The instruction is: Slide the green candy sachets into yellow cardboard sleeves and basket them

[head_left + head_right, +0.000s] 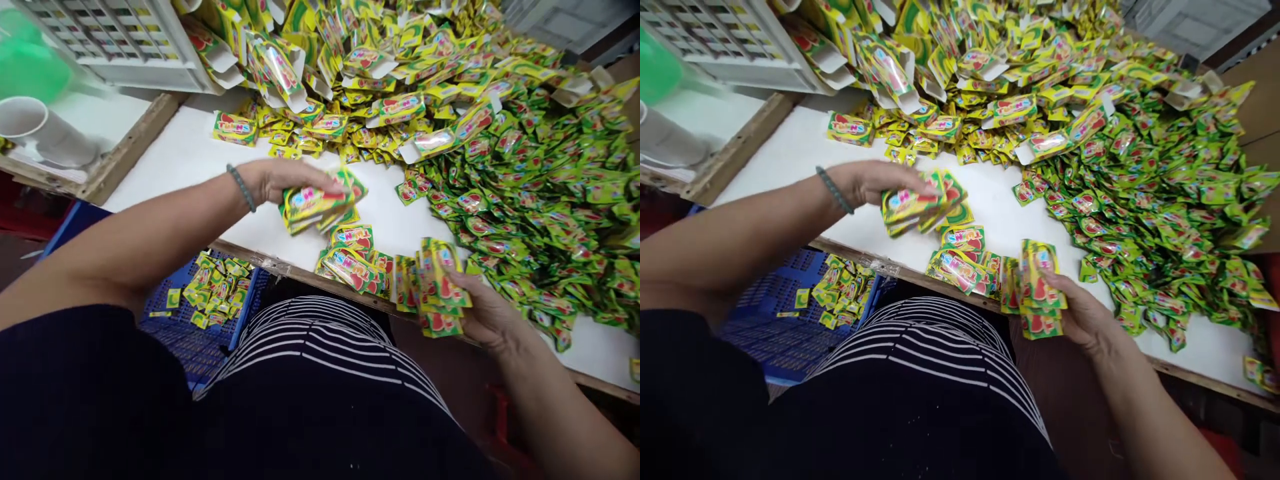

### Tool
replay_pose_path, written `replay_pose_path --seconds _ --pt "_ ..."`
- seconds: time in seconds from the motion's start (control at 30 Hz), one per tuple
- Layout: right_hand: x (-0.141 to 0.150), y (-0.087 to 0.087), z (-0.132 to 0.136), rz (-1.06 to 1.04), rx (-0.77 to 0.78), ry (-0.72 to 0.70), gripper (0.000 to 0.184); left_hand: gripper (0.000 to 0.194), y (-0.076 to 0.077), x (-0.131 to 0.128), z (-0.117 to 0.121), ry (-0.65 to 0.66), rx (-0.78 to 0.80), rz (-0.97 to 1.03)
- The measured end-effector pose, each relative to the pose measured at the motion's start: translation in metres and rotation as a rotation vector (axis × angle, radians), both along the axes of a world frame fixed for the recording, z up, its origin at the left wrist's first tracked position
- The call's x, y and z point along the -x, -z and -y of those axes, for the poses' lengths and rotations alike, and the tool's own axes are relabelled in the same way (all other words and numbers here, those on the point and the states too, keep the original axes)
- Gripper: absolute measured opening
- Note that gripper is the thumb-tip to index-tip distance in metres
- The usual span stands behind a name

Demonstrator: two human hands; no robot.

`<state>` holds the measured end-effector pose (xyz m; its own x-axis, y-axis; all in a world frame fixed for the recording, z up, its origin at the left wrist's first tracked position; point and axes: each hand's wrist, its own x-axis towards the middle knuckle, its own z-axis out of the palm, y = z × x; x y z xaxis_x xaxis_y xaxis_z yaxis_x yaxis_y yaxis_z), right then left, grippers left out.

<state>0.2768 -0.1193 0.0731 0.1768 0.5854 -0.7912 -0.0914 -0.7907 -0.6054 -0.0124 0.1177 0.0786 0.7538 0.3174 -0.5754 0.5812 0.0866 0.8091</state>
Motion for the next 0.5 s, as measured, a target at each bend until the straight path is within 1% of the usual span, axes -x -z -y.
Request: replay_pose_path --seconds 0.03,0.1,0.17,0.2,0.27,0.33,0.43,0.5 --pt "0.009 0.001 0.001 -0.059 0.02 0.015 0.045 0.071 -0.001 0.0 0.015 -0.004 0.078 0.009" --pt "0.028 0.003 -0.004 -0.135 0.001 0.0 0.044 0.069 0.001 0.001 0.044 -0.023 0.194 0.0" --pt "0.043 0.007 -0.017 -0.183 -0.036 -0.021 0.042 0.069 0.005 0.003 0.063 -0.059 0.256 -0.01" --pt "0.05 0.008 -0.024 -0.21 -0.054 -0.026 0.042 0.069 0.008 0.004 0.068 -0.086 0.27 -0.006" --pt "0.062 0.013 -0.039 -0.262 -0.098 -0.035 0.044 0.064 0.015 0.007 0.069 -0.167 0.273 0.03" --pt "0.072 0.018 -0.052 -0.288 -0.165 -0.05 0.048 0.058 0.024 0.012 0.06 -0.27 0.268 0.103" --pt "0.086 0.025 -0.068 -0.227 -0.307 -0.072 0.057 0.051 0.036 0.024 0.044 -0.399 0.289 0.238" --pt "0.095 0.029 -0.075 -0.16 -0.396 -0.105 0.06 0.047 0.042 0.032 0.039 -0.464 0.295 0.33"
